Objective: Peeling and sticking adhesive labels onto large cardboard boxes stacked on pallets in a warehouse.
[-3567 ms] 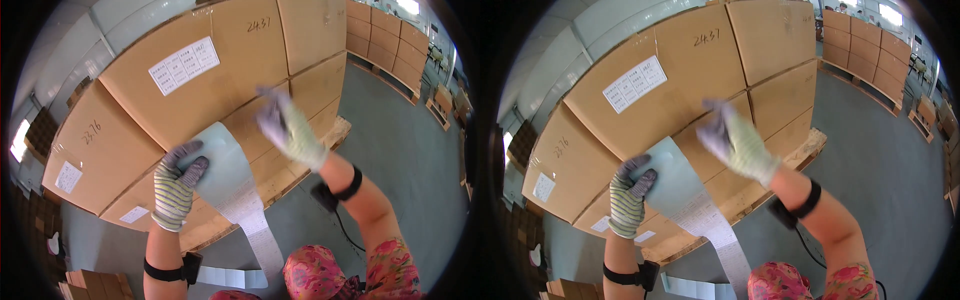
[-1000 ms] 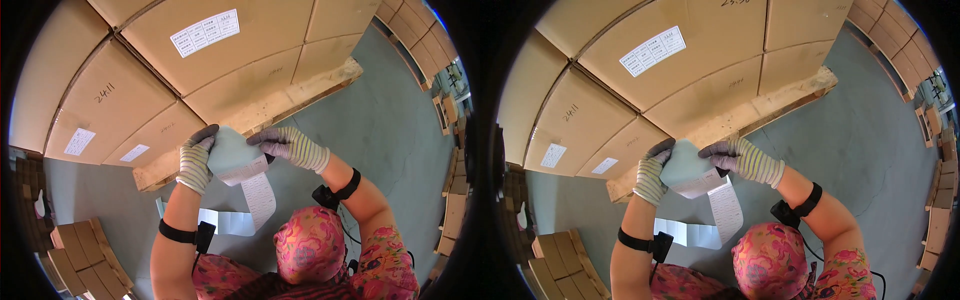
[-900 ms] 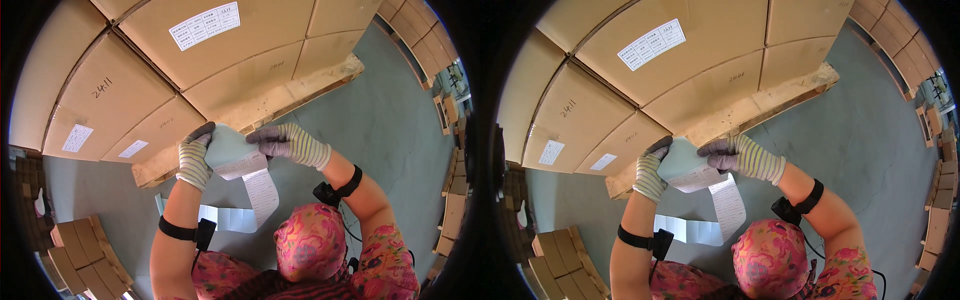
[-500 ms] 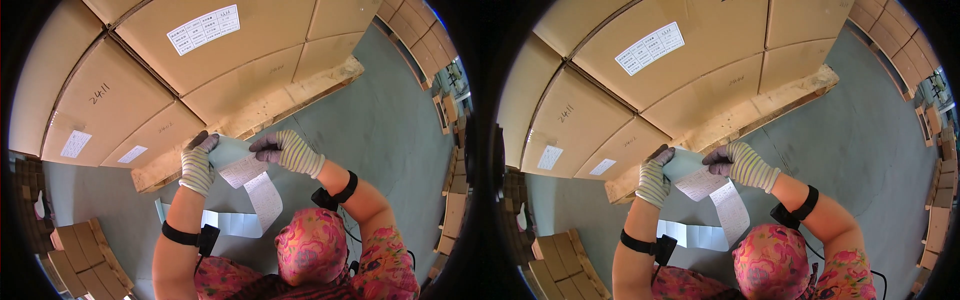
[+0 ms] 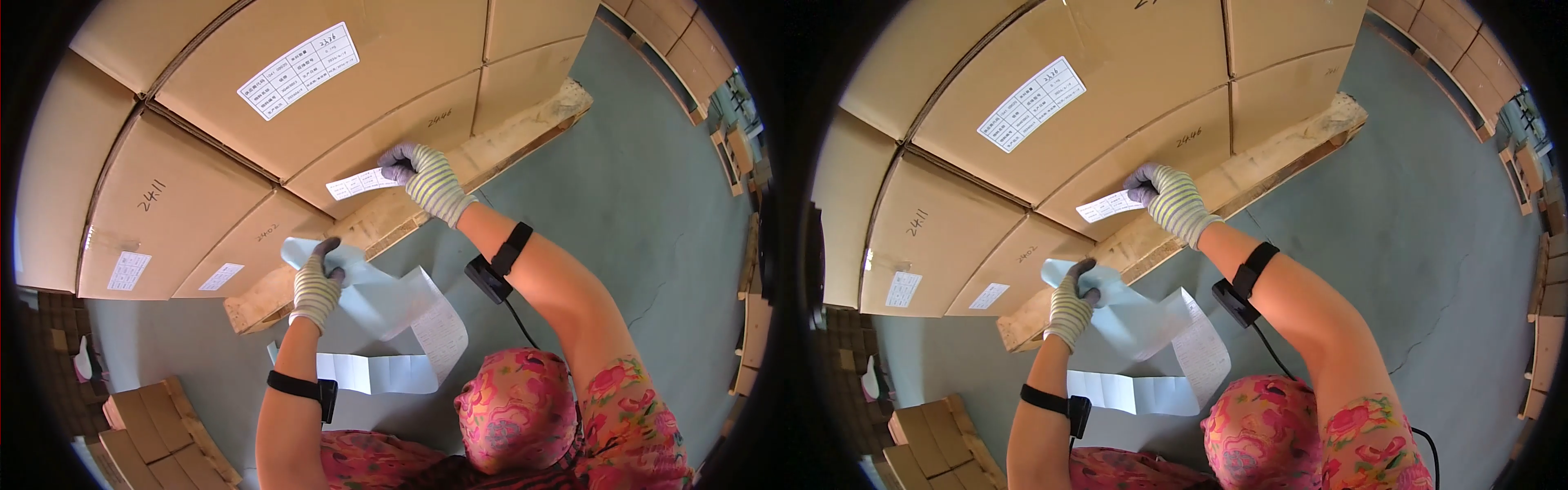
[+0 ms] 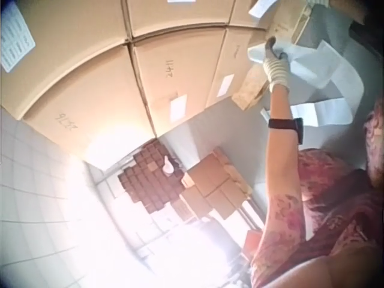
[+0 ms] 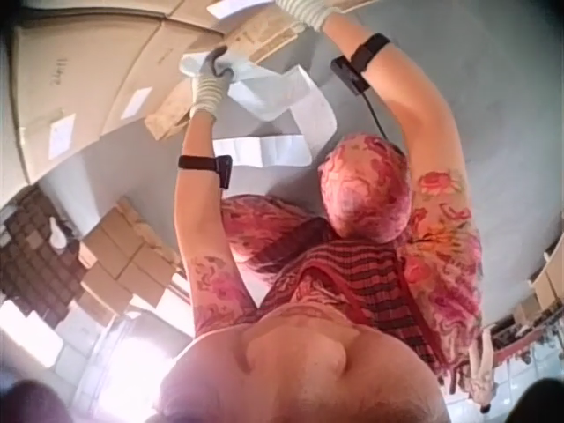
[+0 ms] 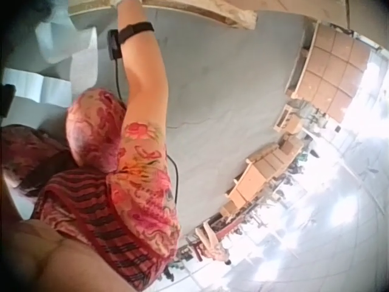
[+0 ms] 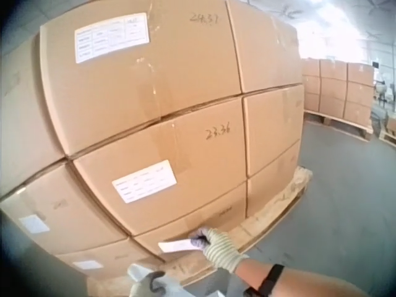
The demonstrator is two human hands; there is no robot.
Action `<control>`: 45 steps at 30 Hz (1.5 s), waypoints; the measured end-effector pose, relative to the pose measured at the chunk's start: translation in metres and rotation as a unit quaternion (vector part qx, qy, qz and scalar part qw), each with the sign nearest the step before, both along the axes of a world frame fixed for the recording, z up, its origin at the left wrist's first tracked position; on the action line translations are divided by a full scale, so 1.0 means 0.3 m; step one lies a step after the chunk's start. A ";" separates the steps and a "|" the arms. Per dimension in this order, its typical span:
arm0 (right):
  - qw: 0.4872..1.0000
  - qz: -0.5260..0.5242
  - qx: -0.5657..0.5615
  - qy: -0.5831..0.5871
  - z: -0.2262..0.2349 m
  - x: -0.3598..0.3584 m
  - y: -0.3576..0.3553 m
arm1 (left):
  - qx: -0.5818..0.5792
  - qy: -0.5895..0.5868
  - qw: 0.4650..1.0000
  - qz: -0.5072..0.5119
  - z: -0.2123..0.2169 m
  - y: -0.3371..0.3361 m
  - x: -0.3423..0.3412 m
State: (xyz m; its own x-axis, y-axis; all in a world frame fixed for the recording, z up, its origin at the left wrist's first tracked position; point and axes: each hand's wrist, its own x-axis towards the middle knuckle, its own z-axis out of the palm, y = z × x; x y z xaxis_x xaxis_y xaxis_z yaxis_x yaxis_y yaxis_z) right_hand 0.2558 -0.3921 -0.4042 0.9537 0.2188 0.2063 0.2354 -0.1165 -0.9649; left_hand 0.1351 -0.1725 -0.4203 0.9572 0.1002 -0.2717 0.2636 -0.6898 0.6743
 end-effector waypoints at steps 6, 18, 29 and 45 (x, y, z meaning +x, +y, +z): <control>0.998 -0.046 -0.003 -0.039 -0.011 0.023 0.014 | 0.057 0.021 0.995 -0.084 0.181 -0.162 0.103; 0.977 -0.125 -0.040 -0.168 -0.022 0.003 0.003 | -0.030 0.027 0.999 -0.015 0.090 -0.125 0.188; 0.962 0.097 -0.212 -0.141 0.066 0.047 0.028 | -0.026 -0.046 0.997 -0.054 0.149 -0.123 0.028; 0.985 0.069 0.057 0.146 0.453 -0.395 -0.127 | -0.556 -0.139 0.820 -0.005 0.523 -0.122 -0.020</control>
